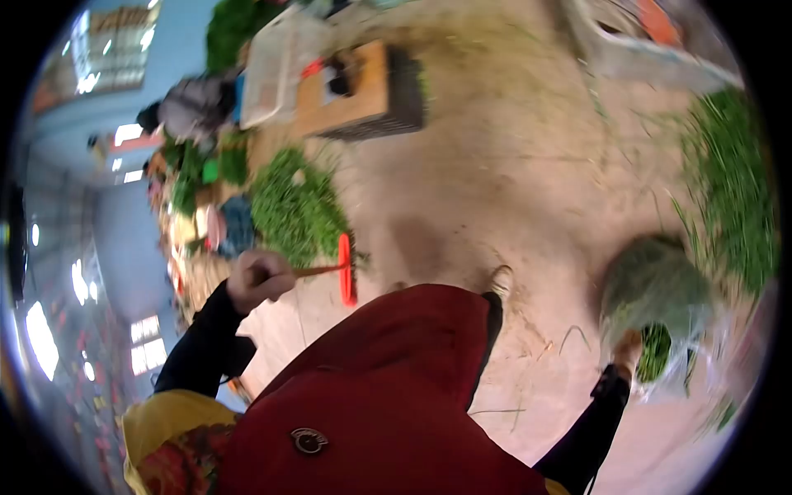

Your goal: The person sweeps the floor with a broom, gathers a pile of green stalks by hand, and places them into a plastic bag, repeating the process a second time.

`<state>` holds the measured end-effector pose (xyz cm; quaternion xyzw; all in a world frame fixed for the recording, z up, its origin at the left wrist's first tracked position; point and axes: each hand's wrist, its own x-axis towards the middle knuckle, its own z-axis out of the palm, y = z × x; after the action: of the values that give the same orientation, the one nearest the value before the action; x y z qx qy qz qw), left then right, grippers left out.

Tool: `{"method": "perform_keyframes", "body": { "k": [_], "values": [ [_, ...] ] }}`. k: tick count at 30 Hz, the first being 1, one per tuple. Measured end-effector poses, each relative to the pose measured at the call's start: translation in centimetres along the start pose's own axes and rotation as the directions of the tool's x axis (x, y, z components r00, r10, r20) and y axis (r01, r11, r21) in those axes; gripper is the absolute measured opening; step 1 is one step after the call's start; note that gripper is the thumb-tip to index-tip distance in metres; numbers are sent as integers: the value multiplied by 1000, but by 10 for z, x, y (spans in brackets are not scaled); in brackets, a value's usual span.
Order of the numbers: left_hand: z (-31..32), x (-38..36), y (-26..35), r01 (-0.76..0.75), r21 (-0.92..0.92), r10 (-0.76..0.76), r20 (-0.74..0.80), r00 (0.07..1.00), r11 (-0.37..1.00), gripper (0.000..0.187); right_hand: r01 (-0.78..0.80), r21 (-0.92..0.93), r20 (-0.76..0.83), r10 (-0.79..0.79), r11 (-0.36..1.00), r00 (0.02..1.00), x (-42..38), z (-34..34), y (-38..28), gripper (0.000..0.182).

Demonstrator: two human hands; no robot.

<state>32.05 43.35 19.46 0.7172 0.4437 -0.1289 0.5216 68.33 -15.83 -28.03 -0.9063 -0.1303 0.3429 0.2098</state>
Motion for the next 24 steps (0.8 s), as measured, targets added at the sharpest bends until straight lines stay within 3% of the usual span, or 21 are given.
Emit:
{"method": "perform_keyframes", "body": {
  "k": [1, 2, 3, 4, 5, 6, 11, 14, 16, 18, 19, 20, 21, 22, 23, 24],
  "values": [
    [-12, -10, -10, 21, 34, -21, -17, 1000, 999, 25, 458, -617, -20, -595, 640, 804, 8, 16, 53, 24],
    [-23, -18, -15, 19, 96, -15, -44, 999, 995, 24, 494, -622, -1, -631, 608, 776, 4, 23, 43, 24],
    [-34, -28, -28, 25, 68, -20, -81, 997, 997, 24, 482, -672, 282, -408, 562, 869, 1, 23, 27, 22],
    [-45, -39, -46, -19, 102, 29, -94, 995, 995, 24, 486, -722, 503, -109, 493, 857, 1, 21, 6, 20],
    [-56, -52, -67, -61, 136, 76, -108, 991, 989, 25, 503, -764, 616, 228, 404, 754, 2, 19, -15, 18],
    [-67, -65, -88, -66, 158, 86, -122, 989, 985, 26, 475, -811, 568, 269, 341, 778, 0, 11, -31, 18],
    [-115, -145, -189, 18, 57, -3, -251, 968, 998, 32, 394, -902, 427, 217, 178, 878, -11, -16, -122, 17],
    [-138, -198, -258, 47, -12, -48, -305, 951, 999, 33, 384, -914, 402, 156, 131, 902, -29, 7, -173, 17],
    [-154, -227, -300, 107, -87, -130, -322, 938, 990, 33, 381, -909, 394, 57, 169, 917, -39, 38, -203, 17],
    [-166, -260, -346, 127, -126, -165, -368, 915, 984, 33, 423, -838, 383, -182, 345, 906, -38, 84, -219, 17],
    [-172, -276, -369, 148, -138, -192, -401, 896, 979, 32, 635, -734, 640, 69, -241, 765, -30, 116, -259, 31],
    [-180, -293, -392, 164, -217, -235, -361, 902, 962, 31, 575, -803, 576, 42, -156, 816, -28, 152, -273, 32],
    [-185, -311, -414, 144, -235, -227, -380, 897, 961, 31, 622, -761, 621, 73, -186, 781, -80, 182, -368, 33],
    [-189, -331, -433, 175, -403, -330, -357, 874, 898, 30, 705, -680, 719, 3, -203, 694, -74, 223, -378, 35],
    [-194, -350, -452, 197, -555, -424, -318, 848, 808, 29, 702, -705, 709, -89, -103, 699, -100, 260, -421, 32],
    [-195, -366, -471, 175, -595, -443, -341, 829, 785, 27, 628, -774, 631, 9, 77, 776, -194, 288, -547, 25]
  ]
}}
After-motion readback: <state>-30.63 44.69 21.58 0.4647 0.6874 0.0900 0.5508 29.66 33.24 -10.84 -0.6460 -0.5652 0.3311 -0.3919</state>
